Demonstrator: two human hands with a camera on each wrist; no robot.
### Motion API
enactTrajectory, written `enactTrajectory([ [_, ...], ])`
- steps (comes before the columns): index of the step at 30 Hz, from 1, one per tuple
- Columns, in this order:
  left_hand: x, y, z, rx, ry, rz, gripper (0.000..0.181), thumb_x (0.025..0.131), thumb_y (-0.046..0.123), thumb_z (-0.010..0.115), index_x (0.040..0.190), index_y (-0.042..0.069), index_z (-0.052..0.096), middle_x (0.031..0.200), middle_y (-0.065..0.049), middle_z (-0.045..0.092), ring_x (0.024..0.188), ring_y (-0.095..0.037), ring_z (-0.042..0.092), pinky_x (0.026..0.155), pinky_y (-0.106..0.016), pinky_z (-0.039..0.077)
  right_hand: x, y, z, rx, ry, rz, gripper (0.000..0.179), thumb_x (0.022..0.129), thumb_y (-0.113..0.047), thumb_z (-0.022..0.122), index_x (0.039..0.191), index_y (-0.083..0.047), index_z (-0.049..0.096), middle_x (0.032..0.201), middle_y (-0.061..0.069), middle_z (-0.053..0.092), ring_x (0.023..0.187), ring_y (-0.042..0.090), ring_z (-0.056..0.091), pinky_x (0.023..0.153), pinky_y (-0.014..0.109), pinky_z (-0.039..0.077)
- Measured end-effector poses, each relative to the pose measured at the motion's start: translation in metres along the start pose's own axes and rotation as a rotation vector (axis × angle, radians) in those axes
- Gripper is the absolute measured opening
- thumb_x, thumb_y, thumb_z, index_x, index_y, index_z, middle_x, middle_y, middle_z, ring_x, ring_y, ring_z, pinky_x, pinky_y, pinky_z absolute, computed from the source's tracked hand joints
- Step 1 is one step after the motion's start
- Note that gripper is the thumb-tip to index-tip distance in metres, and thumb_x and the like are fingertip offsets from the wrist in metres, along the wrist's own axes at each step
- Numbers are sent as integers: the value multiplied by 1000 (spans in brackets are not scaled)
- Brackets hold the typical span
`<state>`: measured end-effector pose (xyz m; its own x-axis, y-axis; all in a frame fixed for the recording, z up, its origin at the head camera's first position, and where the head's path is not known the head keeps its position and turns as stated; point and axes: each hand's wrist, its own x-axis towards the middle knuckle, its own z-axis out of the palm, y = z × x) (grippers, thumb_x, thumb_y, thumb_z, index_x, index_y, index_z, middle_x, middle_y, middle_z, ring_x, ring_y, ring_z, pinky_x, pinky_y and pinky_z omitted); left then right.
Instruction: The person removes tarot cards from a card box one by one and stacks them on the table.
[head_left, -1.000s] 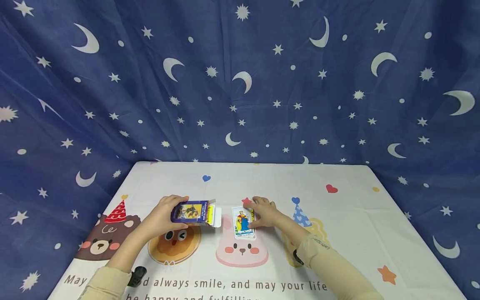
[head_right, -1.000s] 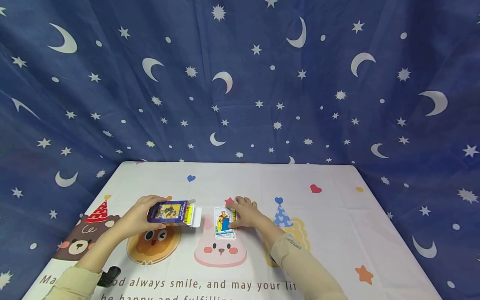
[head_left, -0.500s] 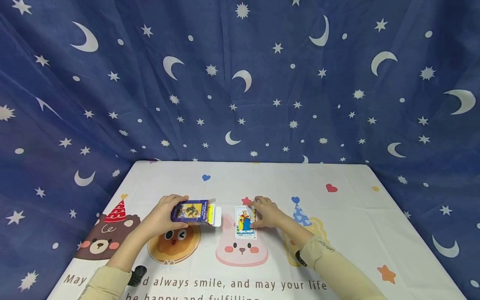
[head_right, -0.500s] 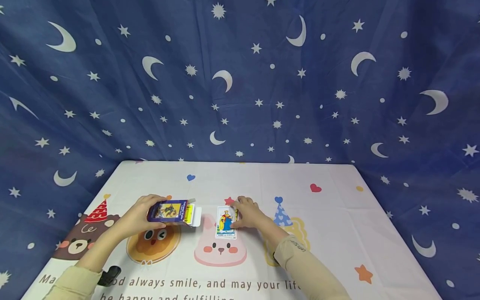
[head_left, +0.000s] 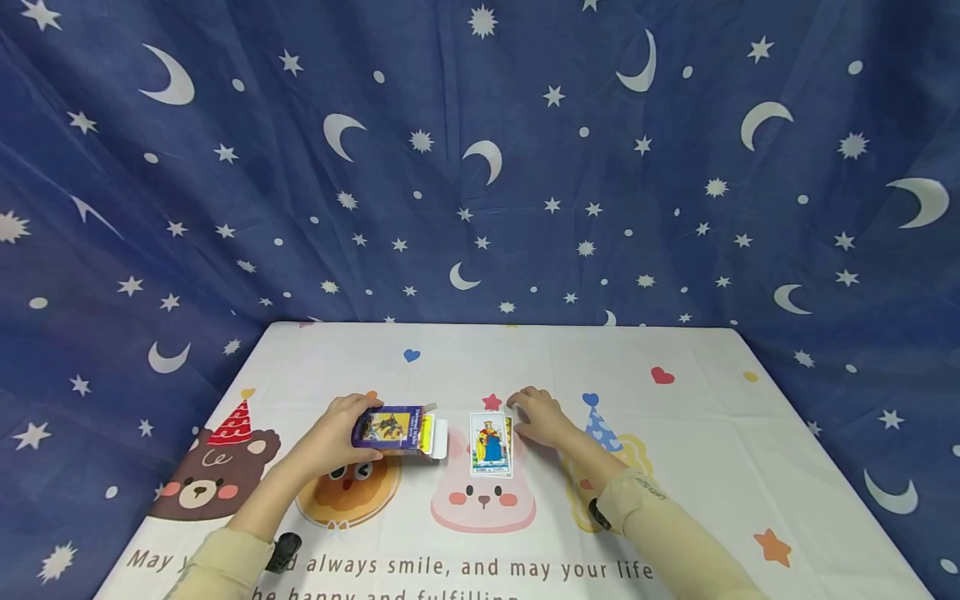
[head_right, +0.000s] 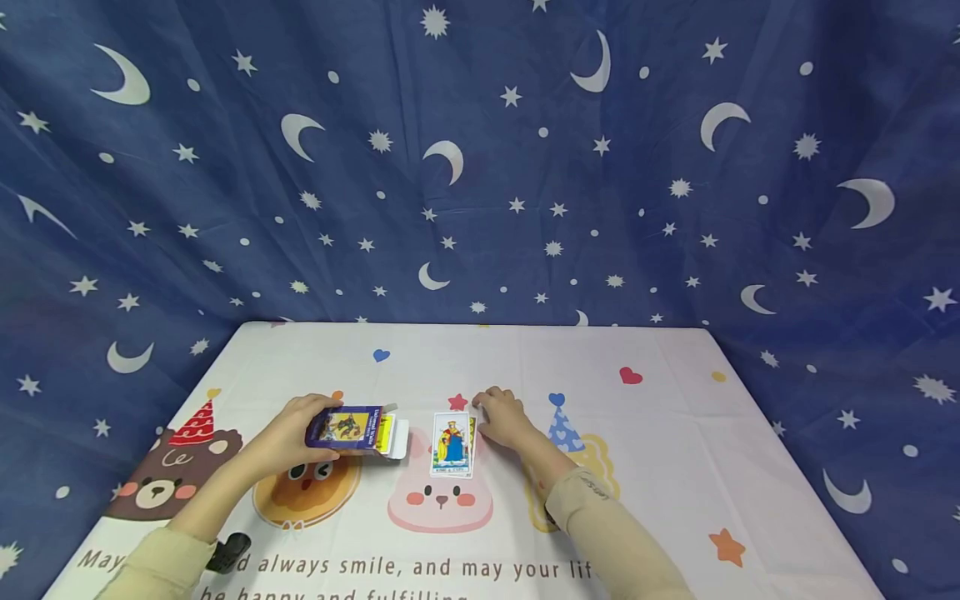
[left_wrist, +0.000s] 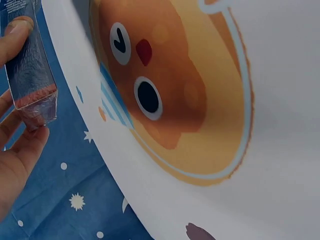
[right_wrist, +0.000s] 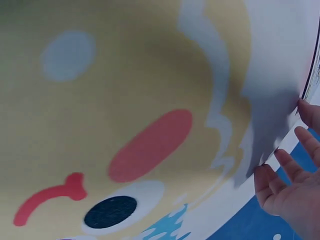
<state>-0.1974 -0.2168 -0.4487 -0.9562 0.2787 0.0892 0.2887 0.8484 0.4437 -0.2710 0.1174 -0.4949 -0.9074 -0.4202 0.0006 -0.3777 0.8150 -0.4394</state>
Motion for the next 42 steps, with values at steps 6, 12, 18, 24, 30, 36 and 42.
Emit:
enactTrajectory([
  [6,2,2,1,-1,1,1,72,67,23,85,128,4,52,124,-17,55,116,-36,47,99,-55,43,3,-2,3,-18,10,28,38,79,-13,73,115,-8,62,124,19,55,116,40,49,93,55,43],
  [12,-1,-1,-4,-5,28,-4,76,66,21,86,130,1,51,126,-18,54,118,-39,46,99,-56,43,7,-2,-4,-43,-66,-95,43,81,-9,70,122,-11,59,130,18,51,119,41,47,95,59,41],
  [18,-5,-8,-9,-3,39,-1,78,66,21,86,133,2,49,124,-18,55,118,-39,46,98,-56,43,19,-24,-21,-264,-304,-355,57,82,3,66,131,-21,52,141,13,44,126,36,45,101,59,39],
  [24,-7,-9,-11,-16,25,-20,76,67,20,85,132,1,49,127,-19,53,119,-39,45,99,-57,43,37,-45,-26,-674,-483,-451,75,82,0,69,137,-42,40,149,2,36,131,26,43,109,53,34],
  [30,-8,-8,-12,-30,18,-35,75,67,20,85,130,1,50,127,-19,53,120,-38,46,100,-57,42,43,-49,-27,-746,-549,-475,77,79,-10,75,136,-44,36,150,0,33,129,24,45,110,51,35],
  [36,-9,-8,-14,-23,39,-28,73,66,19,86,128,2,51,125,-18,54,119,-39,46,99,-57,42,47,-43,-29,-668,-553,-475,73,78,-6,75,132,-40,41,149,1,36,128,25,47,108,52,37],
  [42,-11,-12,-13,-22,32,-36,73,67,20,85,129,2,51,125,-18,54,117,-38,46,98,-57,43,47,-40,-26,-666,-541,-496,70,78,-4,74,132,-39,44,147,2,39,126,25,49,105,49,40],
])
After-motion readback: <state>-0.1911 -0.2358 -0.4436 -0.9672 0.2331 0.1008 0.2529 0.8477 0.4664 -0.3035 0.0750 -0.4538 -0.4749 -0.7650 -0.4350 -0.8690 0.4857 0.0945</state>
